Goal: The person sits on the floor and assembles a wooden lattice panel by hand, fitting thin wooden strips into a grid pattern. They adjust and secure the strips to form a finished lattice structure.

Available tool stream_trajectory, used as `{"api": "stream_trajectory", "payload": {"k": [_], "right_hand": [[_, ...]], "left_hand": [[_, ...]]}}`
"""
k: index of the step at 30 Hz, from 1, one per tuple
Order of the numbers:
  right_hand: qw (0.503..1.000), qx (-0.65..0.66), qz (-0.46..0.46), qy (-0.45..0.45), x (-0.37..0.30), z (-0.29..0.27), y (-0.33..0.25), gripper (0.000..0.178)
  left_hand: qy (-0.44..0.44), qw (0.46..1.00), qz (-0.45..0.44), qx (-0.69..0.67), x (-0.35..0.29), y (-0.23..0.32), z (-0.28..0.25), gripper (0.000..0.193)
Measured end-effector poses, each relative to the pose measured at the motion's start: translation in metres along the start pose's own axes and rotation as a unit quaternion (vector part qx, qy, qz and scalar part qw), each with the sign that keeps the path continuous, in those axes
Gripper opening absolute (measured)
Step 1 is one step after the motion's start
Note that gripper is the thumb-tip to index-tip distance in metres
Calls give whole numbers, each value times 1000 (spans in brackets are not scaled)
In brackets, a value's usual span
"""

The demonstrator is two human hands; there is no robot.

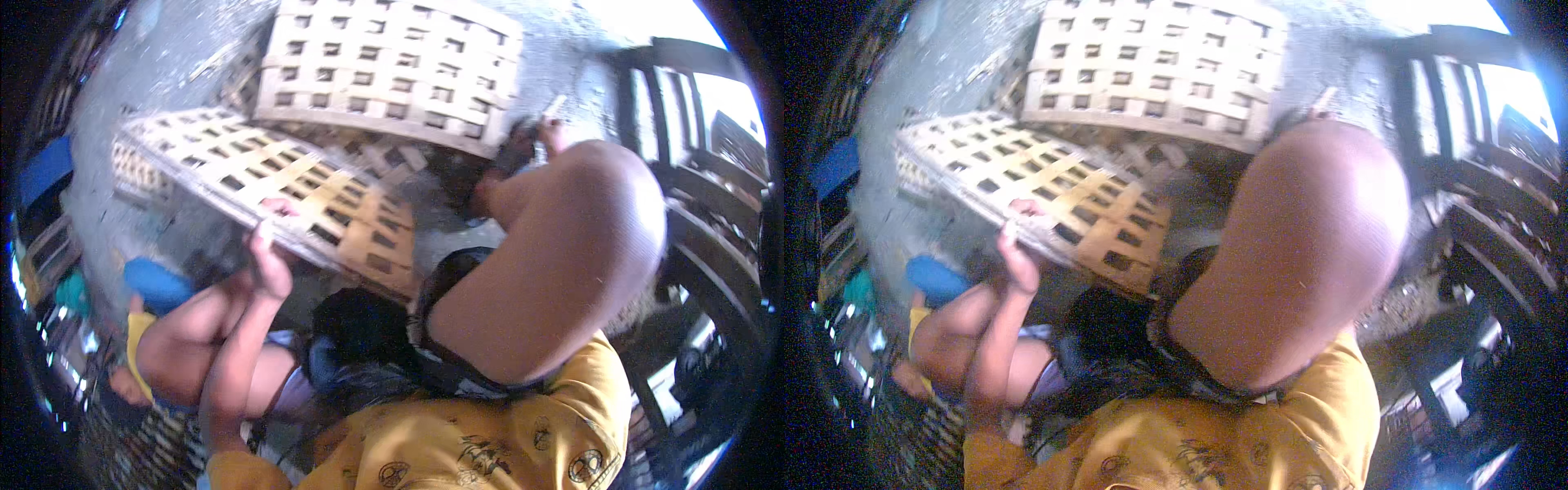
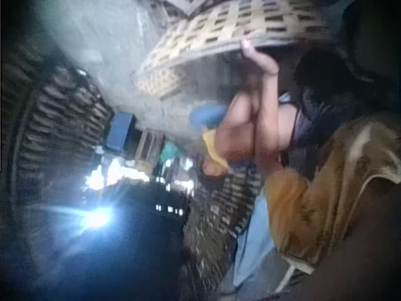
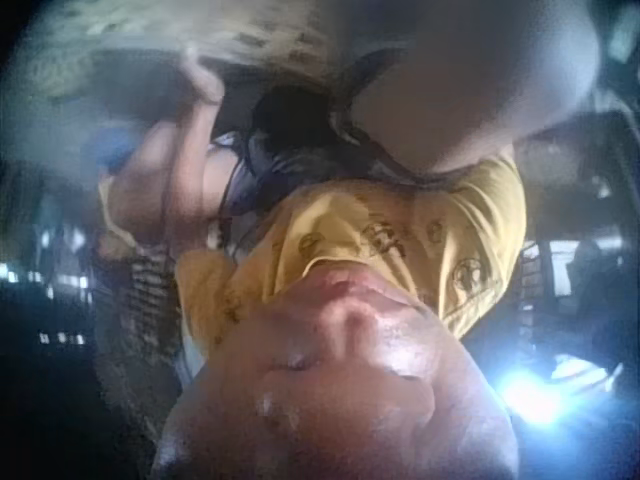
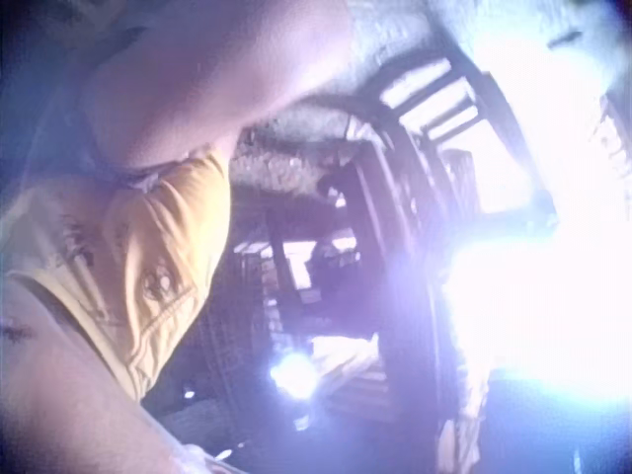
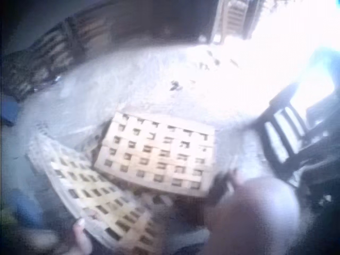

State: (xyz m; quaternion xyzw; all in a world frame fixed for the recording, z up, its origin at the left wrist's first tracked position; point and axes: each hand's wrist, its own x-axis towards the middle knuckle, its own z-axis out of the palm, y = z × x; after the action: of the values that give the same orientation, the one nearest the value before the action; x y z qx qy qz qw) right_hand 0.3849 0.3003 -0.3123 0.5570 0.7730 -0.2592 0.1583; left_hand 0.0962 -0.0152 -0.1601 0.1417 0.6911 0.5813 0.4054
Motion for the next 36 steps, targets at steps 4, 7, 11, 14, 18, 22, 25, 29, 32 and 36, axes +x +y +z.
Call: {"api": "stream_trajectory", "payload": {"k": [4,7,11,14,18,22,25,29,32,36], "right_hand": [[998,-64,5,-28,16,30,11,15],[996,-85,-10,-36,22,49,16,15],[997,-80,-20,12,23,26,21,16],[995,-59,-60,55,19,-6,2,16],[984,-10,-121,131,-6,-80,-38,16],[961,34,-193,193,-43,-160,-96,16],[942,51,-246,225,-81,-210,-142,16],[912,60,-347,213,-131,-249,-216,16],[904,13,-387,179,-166,-257,-252,17],[885,-7,-464,44,-198,-216,-292,14]], "left_hand": [[-26,974,114,195,8,8,8,50],[-63,972,103,201,6,14,11,64],[-91,967,100,214,4,18,17,76],[-80,966,53,240,-3,38,17,68],[-92,991,9,97,-4,40,15,54],[3,999,-35,26,1,23,13,59],[52,993,-97,43,15,15,0,81],[63,994,-88,25,22,15,-25,93],[38,993,-108,-9,30,41,-21,96],[59,991,-83,89,50,31,-38,95]]}}
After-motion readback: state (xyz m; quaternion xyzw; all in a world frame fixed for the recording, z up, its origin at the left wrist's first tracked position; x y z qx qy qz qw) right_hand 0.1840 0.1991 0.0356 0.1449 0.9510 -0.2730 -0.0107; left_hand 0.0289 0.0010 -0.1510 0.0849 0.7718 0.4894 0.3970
